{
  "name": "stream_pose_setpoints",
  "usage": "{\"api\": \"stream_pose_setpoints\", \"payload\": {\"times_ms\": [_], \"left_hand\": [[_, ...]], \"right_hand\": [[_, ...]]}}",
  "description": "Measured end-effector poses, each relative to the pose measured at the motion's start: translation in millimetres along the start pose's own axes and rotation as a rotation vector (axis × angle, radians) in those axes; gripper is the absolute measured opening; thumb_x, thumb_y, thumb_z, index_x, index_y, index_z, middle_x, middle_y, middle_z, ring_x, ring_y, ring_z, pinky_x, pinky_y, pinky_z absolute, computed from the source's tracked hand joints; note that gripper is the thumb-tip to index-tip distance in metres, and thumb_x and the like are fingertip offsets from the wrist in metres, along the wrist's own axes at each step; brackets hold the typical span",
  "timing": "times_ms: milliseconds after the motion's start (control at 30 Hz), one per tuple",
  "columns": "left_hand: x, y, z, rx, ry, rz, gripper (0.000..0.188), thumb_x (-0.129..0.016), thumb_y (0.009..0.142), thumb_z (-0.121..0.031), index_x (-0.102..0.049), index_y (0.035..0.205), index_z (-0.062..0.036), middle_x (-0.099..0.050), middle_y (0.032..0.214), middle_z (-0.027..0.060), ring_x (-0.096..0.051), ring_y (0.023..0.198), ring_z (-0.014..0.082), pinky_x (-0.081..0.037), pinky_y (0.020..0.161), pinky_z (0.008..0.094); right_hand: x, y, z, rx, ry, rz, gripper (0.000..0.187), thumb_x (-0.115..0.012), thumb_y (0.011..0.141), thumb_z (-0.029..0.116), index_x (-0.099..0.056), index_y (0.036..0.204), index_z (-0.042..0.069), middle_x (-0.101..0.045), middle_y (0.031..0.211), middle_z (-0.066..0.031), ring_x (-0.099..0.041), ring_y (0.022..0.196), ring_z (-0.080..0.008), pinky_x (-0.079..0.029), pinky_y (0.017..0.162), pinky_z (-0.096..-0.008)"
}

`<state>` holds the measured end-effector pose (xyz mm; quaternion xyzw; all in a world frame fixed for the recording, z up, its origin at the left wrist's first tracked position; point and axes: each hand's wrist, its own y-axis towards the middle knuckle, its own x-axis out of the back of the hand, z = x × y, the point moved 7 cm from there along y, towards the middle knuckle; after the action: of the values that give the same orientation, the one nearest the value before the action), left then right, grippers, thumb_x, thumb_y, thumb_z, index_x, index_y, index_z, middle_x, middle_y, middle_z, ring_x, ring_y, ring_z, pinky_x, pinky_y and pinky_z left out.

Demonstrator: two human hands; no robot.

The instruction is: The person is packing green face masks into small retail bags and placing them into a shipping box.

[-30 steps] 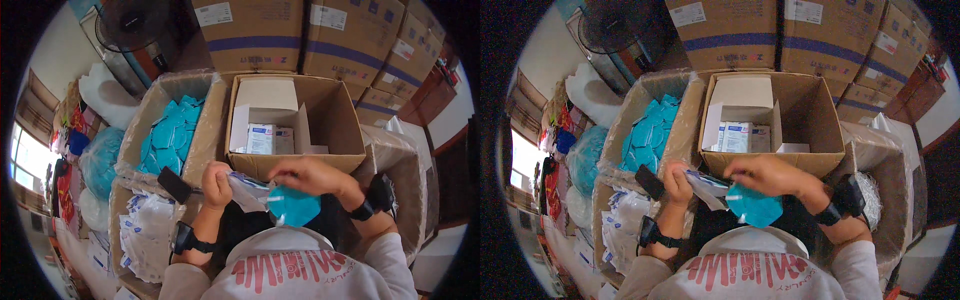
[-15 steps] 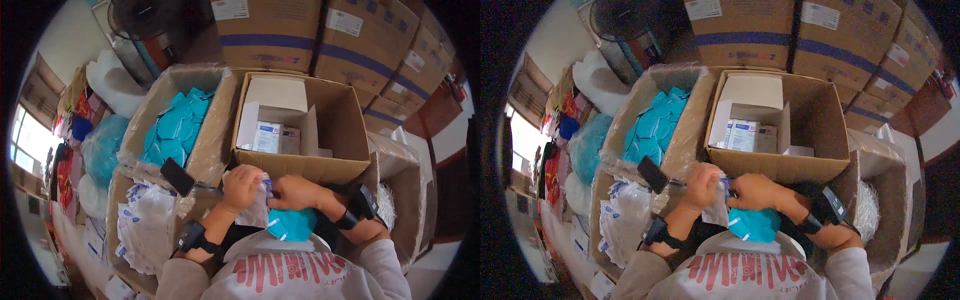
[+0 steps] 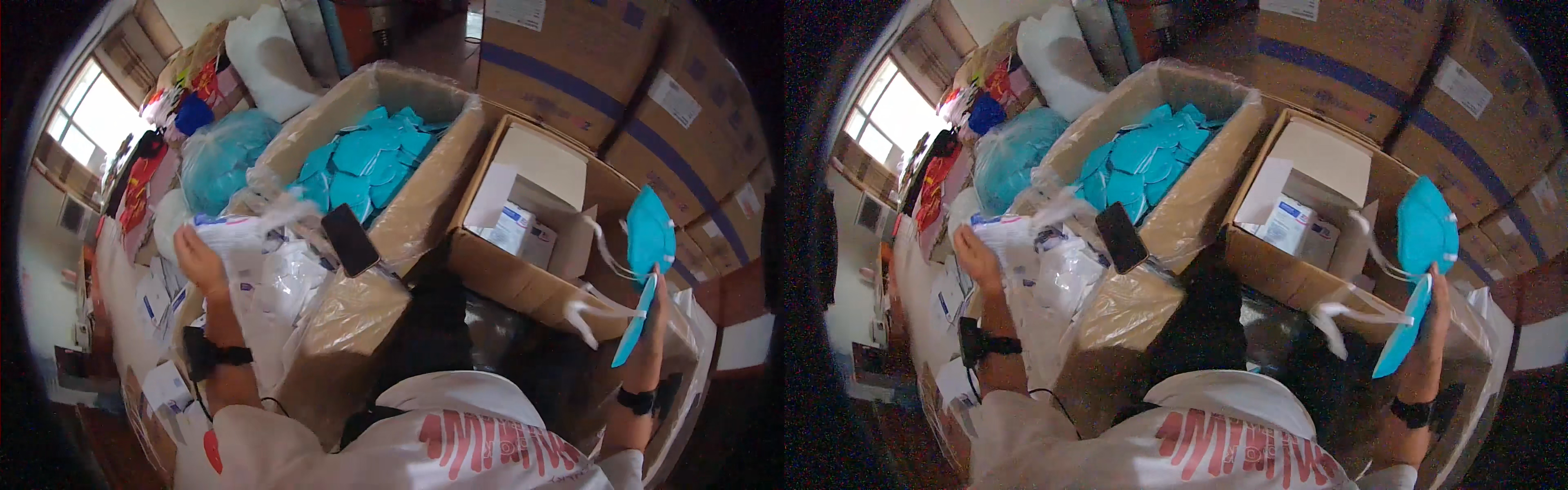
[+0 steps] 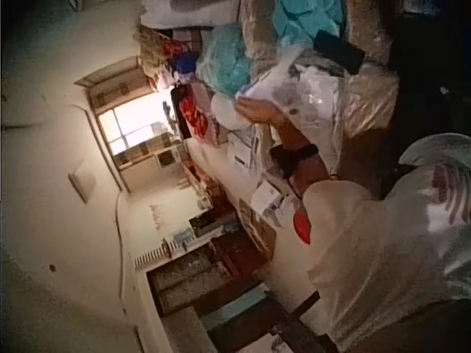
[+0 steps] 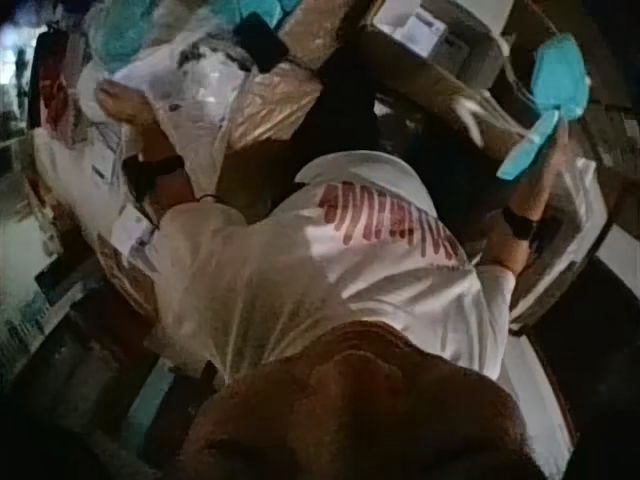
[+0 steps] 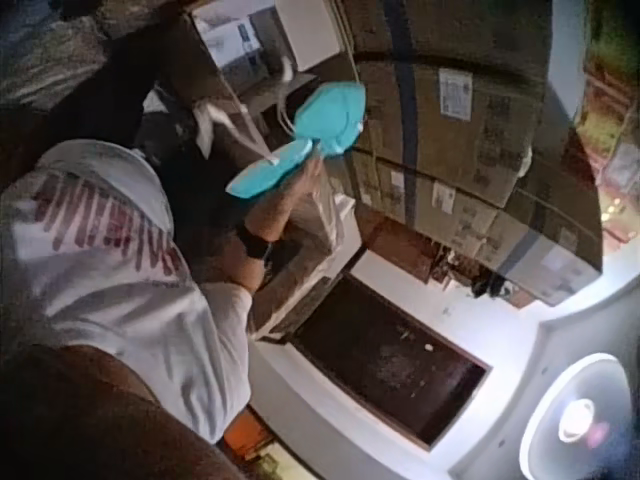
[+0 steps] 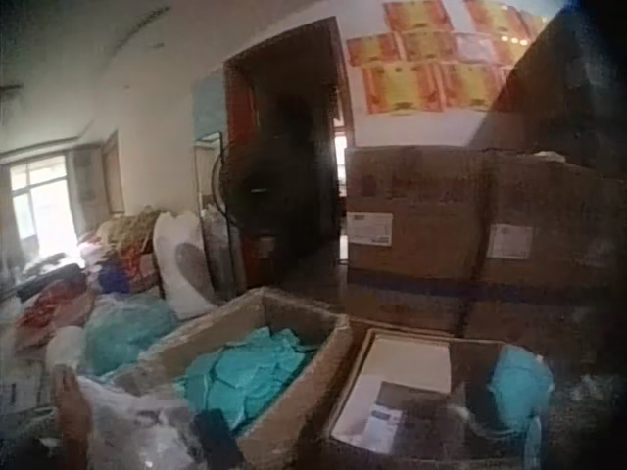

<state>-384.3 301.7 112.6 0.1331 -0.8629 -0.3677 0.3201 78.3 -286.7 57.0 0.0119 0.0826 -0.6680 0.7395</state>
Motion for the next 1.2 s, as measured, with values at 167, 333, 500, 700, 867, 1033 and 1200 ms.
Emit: {"api": "stream_pose_setpoints", "payload": {"times_ms": [167,333,500,700,867,1033,1200], "left_hand": [[-30,-98,124,-0.333,0.570,0.667,0.020,-0.045,0.085,-0.016,-0.056,0.091,0.0006,-0.054,0.091,0.0253,-0.053,0.084,0.0364,-0.042,0.075,0.0443],[-69,-304,281,-0.390,0.308,1.480,0.021,-0.047,0.075,-0.020,-0.062,0.075,-0.0041,-0.059,0.075,0.0194,-0.059,0.073,0.0298,-0.045,0.066,0.0409],[-81,-310,253,-0.212,0.293,1.680,0.040,-0.039,0.086,-0.037,-0.065,0.083,-0.0071,-0.062,0.079,0.0172,-0.060,0.074,0.0273,-0.046,0.069,0.0359],[-75,-184,186,-0.554,0.467,1.838,0.040,-0.041,0.085,-0.037,-0.064,0.087,-0.0048,-0.062,0.082,0.0174,-0.060,0.076,0.0278,-0.045,0.068,0.0354],[-69,-144,-88,-0.135,-0.039,1.531,0.028,-0.049,0.085,-0.026,-0.064,0.087,-0.0038,-0.063,0.086,0.0150,-0.059,0.084,0.0215,-0.044,0.076,0.0304],[-106,-275,-292,0.499,-1.362,1.736,0.033,-0.047,0.089,-0.021,-0.048,0.114,0.0005,-0.052,0.113,0.0091,-0.049,0.104,0.0186,-0.037,0.091,0.0323],[-118,-300,-361,0.454,-1.150,1.427,0.032,-0.047,0.088,-0.018,-0.046,0.117,-0.0026,-0.051,0.115,0.0122,-0.049,0.104,0.0207,-0.039,0.086,0.0320]], "right_hand": [[3,-1,-17,-0.095,-0.070,0.039,0.035,-0.054,0.083,0.034,-0.054,0.102,0.004,-0.056,0.089,-0.0040,-0.054,0.073,-0.0117,-0.044,0.065,-0.0264],[-43,-19,-11,-0.049,-0.154,0.070,0.030,-0.056,0.084,0.029,-0.054,0.101,0.005,-0.056,0.085,-0.0015,-0.053,0.072,-0.0089,-0.043,0.061,-0.0231],[-46,-15,-14,0.005,-0.231,0.229,0.015,-0.053,0.087,0.021,-0.058,0.089,0.008,-0.053,0.074,0.0051,-0.048,0.064,-0.0035,-0.040,0.056,-0.0186],[-79,-45,2,0.095,-0.274,0.464,0.020,-0.052,0.088,0.020,-0.058,0.092,0.001,-0.055,0.079,0.0045,-0.048,0.071,-0.0029,-0.042,0.061,-0.0206],[-99,-61,-7,0.020,-0.244,0.666,0.020,-0.052,0.088,0.020,-0.059,0.092,0.002,-0.057,0.082,0.0035,-0.050,0.075,-0.0039,-0.044,0.066,-0.0221],[-128,-96,-19,-0.094,0.004,0.822,0.023,-0.050,0.089,0.021,-0.057,0.098,0.001,-0.057,0.084,0.0026,-0.050,0.077,-0.0046,-0.044,0.068,-0.0227],[-84,-74,-35,0.201,-0.155,0.455,0.028,-0.050,0.088,0.022,-0.052,0.107,0.001,-0.059,0.083,-0.0042,-0.053,0.077,-0.0117,-0.045,0.069,-0.0269]]}}
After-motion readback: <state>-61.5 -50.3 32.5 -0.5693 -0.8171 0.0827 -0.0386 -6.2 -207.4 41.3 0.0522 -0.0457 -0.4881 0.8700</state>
